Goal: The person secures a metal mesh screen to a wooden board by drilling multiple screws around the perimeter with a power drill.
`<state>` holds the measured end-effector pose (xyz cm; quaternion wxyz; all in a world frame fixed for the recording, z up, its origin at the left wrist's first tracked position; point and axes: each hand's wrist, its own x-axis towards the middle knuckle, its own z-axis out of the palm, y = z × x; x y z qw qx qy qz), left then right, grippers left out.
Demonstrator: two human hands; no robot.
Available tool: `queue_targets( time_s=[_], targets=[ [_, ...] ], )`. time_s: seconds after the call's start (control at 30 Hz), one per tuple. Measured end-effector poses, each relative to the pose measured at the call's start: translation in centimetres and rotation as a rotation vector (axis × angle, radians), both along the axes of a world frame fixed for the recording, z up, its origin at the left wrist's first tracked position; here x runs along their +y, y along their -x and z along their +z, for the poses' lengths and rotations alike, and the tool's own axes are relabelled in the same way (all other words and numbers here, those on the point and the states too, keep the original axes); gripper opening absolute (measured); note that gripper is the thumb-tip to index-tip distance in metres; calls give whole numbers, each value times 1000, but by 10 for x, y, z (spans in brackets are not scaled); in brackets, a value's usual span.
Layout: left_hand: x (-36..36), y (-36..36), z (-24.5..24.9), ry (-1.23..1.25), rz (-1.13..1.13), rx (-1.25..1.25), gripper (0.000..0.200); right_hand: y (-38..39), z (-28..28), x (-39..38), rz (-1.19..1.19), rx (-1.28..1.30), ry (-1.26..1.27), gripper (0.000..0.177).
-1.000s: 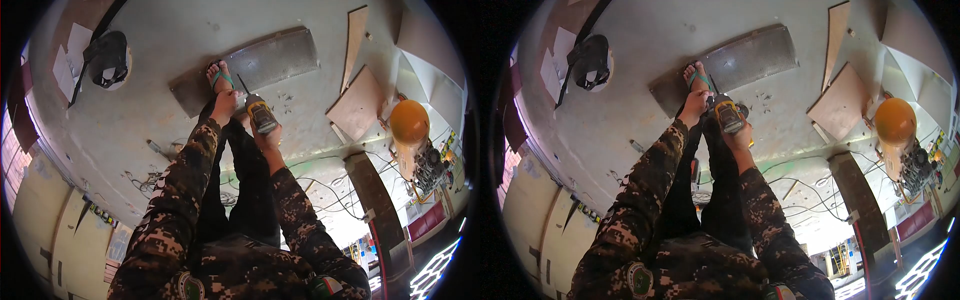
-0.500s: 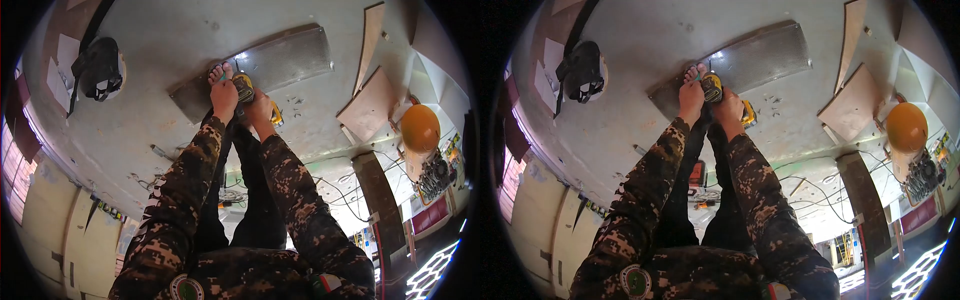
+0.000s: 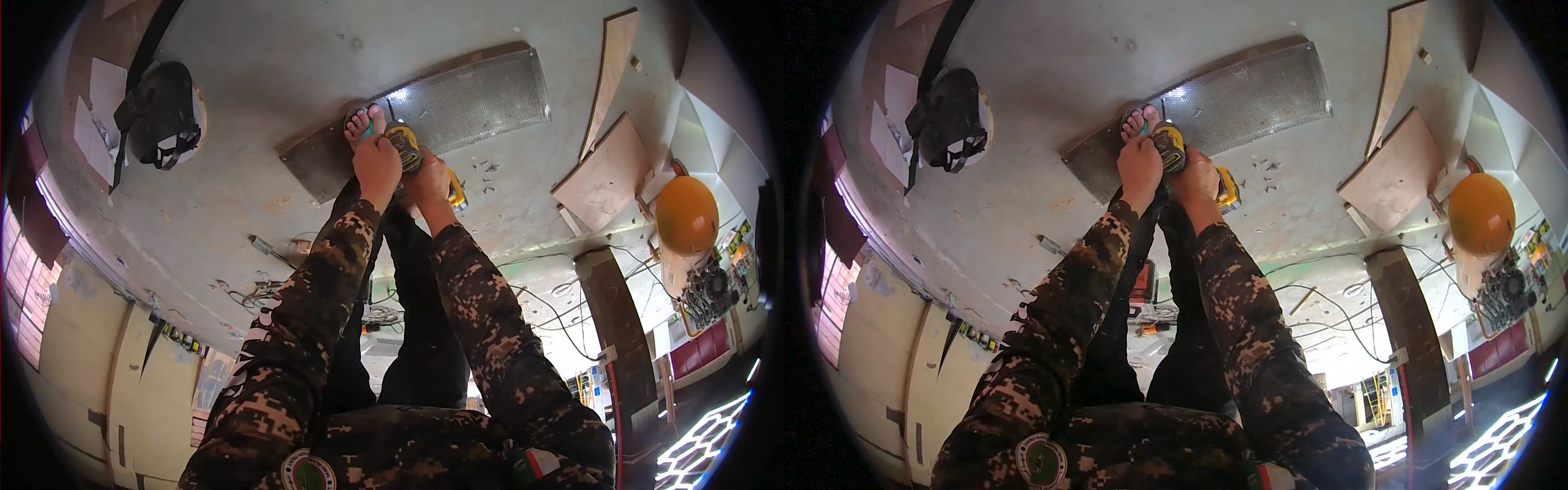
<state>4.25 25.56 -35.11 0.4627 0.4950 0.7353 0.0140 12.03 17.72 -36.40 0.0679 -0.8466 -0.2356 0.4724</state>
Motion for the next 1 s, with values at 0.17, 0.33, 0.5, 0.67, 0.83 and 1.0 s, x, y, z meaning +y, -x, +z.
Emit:
queue_targets(
  time_s=[0.17,0.33,0.5,0.67,0.83,1.0],
  targets=[
    [14,-8,9,-1,-50,103,44,-5,13,23,100,42,83,32],
    [32,-9,-9,19,84,193,55,-14,22,55,295,70,244,35],
    [43,-19,3,99,109,192,62,-20,28,67,299,79,284,41],
    [41,-13,1,54,38,191,61,-14,29,64,275,85,287,43],
    [39,-7,-2,35,16,163,60,-10,35,64,196,99,291,41],
    [45,3,-5,10,-64,139,56,-10,39,63,165,109,305,42]
  ],
)
